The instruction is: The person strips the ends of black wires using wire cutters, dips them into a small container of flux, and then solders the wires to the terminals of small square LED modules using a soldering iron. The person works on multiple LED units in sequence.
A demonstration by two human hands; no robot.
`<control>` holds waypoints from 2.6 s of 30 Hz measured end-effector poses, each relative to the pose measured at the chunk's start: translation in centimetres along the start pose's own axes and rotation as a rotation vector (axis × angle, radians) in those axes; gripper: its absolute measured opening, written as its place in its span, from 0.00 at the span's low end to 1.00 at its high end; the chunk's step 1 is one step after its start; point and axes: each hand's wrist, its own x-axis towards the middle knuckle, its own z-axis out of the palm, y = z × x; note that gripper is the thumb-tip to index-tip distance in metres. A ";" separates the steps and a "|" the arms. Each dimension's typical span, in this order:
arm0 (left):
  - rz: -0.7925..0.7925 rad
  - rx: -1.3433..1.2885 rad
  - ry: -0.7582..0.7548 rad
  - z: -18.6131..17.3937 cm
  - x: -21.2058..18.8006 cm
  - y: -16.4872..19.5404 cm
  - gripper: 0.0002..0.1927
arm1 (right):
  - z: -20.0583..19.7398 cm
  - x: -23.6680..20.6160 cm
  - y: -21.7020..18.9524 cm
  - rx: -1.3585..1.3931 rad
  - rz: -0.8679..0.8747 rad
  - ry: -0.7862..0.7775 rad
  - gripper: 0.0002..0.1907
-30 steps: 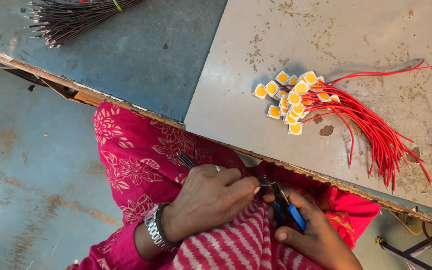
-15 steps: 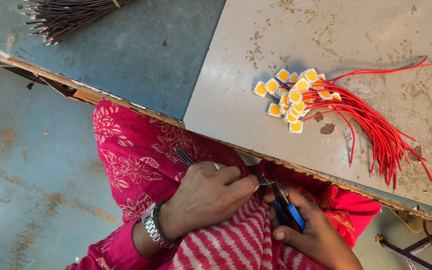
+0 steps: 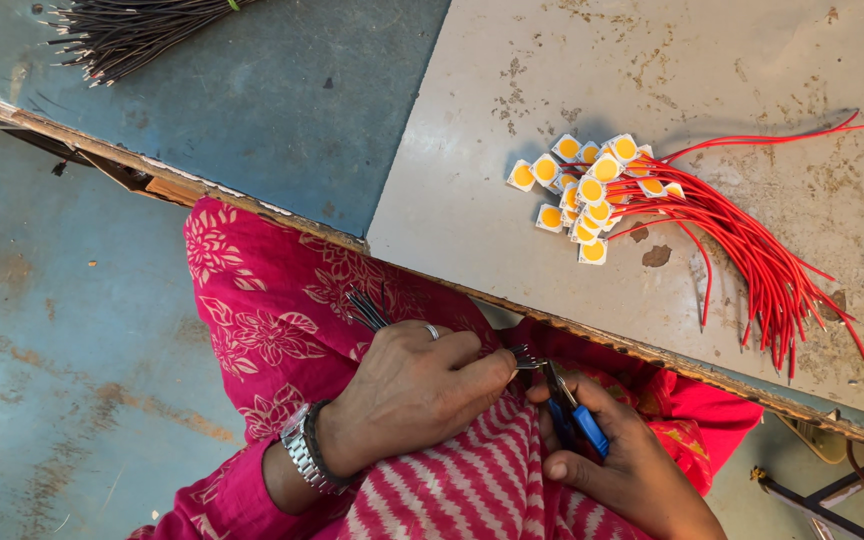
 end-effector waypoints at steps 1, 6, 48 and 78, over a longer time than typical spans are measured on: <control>0.000 -0.001 -0.002 0.0 0.0 0.0 0.09 | 0.0 0.0 0.0 -0.002 0.002 0.004 0.33; 0.004 0.003 0.001 -0.1 0.0 0.0 0.10 | 0.1 0.1 -0.2 -0.064 0.002 0.018 0.33; 0.001 0.008 0.004 0.1 -0.1 -0.1 0.10 | 0.3 0.3 0.1 0.000 0.015 0.012 0.32; 0.032 0.040 0.000 -0.3 -0.2 -0.2 0.12 | 0.1 0.3 -0.4 -0.020 0.023 -0.011 0.33</control>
